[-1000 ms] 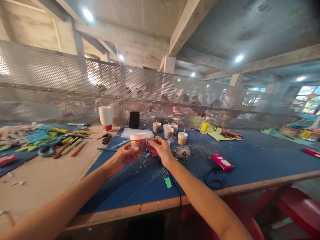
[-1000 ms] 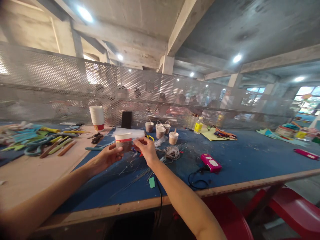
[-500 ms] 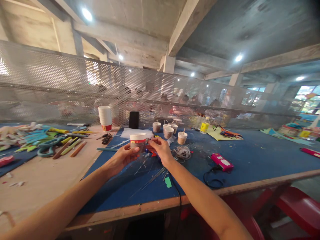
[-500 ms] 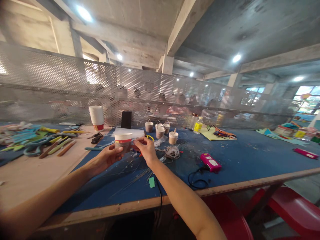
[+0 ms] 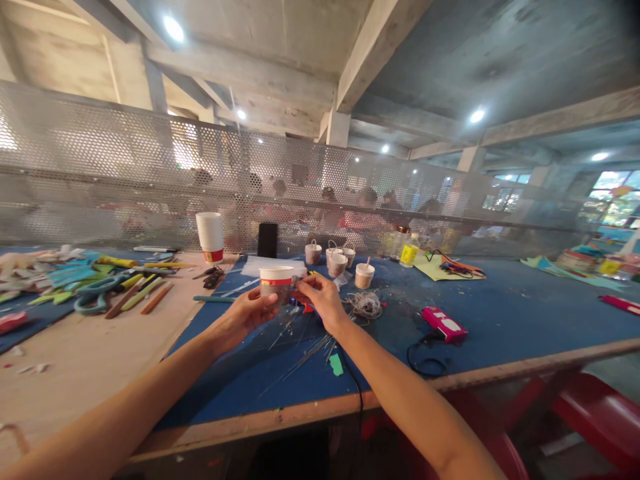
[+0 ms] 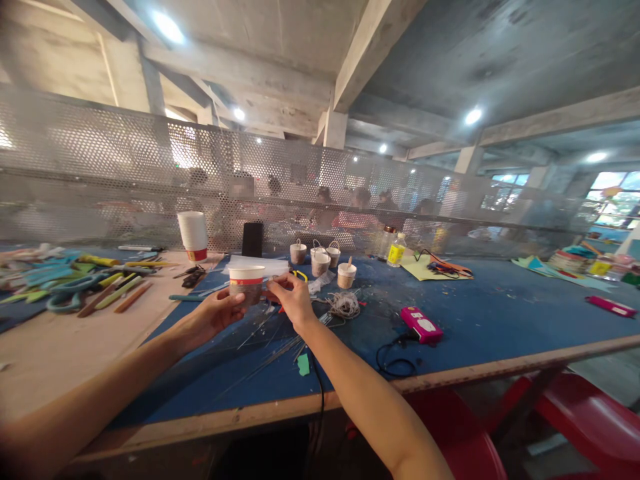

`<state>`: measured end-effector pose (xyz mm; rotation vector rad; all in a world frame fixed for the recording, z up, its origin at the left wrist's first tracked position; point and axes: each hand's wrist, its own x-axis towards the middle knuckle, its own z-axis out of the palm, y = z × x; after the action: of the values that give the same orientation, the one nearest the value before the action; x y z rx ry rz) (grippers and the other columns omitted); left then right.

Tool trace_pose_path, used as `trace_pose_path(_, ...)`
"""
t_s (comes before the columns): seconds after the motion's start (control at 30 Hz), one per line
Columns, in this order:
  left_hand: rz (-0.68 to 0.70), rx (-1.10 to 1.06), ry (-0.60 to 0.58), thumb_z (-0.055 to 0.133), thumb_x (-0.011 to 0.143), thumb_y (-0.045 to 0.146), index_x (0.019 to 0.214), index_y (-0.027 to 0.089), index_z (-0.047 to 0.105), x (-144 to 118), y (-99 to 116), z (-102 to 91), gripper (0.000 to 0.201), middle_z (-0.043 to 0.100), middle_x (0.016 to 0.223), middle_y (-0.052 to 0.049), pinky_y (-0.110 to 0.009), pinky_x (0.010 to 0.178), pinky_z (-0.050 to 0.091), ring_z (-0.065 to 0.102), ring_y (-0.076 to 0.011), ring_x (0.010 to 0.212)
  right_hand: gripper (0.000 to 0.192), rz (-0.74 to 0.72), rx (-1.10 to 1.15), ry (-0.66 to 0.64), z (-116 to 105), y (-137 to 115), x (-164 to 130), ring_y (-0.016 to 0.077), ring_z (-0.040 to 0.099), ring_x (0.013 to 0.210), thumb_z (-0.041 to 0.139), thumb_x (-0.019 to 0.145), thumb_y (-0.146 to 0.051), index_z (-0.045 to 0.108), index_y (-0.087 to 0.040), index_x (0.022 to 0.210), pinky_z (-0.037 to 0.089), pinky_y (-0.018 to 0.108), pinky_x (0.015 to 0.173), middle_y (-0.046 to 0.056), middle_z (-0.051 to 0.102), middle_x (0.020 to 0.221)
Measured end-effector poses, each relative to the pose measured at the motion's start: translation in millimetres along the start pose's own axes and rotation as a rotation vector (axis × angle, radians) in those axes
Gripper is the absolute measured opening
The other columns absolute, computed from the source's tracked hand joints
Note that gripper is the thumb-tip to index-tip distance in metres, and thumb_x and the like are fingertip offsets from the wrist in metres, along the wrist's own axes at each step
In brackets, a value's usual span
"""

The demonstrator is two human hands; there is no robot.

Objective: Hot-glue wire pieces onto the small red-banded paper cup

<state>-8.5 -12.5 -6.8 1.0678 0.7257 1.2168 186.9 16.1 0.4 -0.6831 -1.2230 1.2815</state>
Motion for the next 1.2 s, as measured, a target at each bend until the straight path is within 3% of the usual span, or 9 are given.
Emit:
trace_pose_path(0.77, -0.022, -0.023, -0.075, 0.081, 0.080, 0.020, 0.106, 0.012, 0.077, 0.9, -4.0, -5.6, 0.027, 0.078, 0.101, -0.012, -0.019, 0.069, 0.058, 0.069, -0.0116, 0.069, 0.036, 0.032, 0.002, -0.012, -0.3, -1.8, 0.5, 0.0160, 0.069, 0.062, 0.089, 0.058, -0.044, 0.065, -0.020, 0.072, 0.058, 0.033, 0.076, -0.004, 0.066, 0.066)
trace_pose_path(1.2, -0.042, -0.026, -0.089, 0.083, 0.079, 0.021, 0.107, 0.013, 0.078, -0.6, -1.5, -4.2, 0.030, 0.079, 0.108, -0.013, -0.021, 0.072, 0.058, 0.071, -0.0130, 0.072, 0.045, 0.115, 0.037, -0.039, -0.3, -7.2, -0.7, 0.0145, 0.068, 0.061, 0.094, 0.048, -0.046, 0.066, -0.019, 0.070, 0.058, 0.030, 0.075, -0.004, 0.069, 0.067)
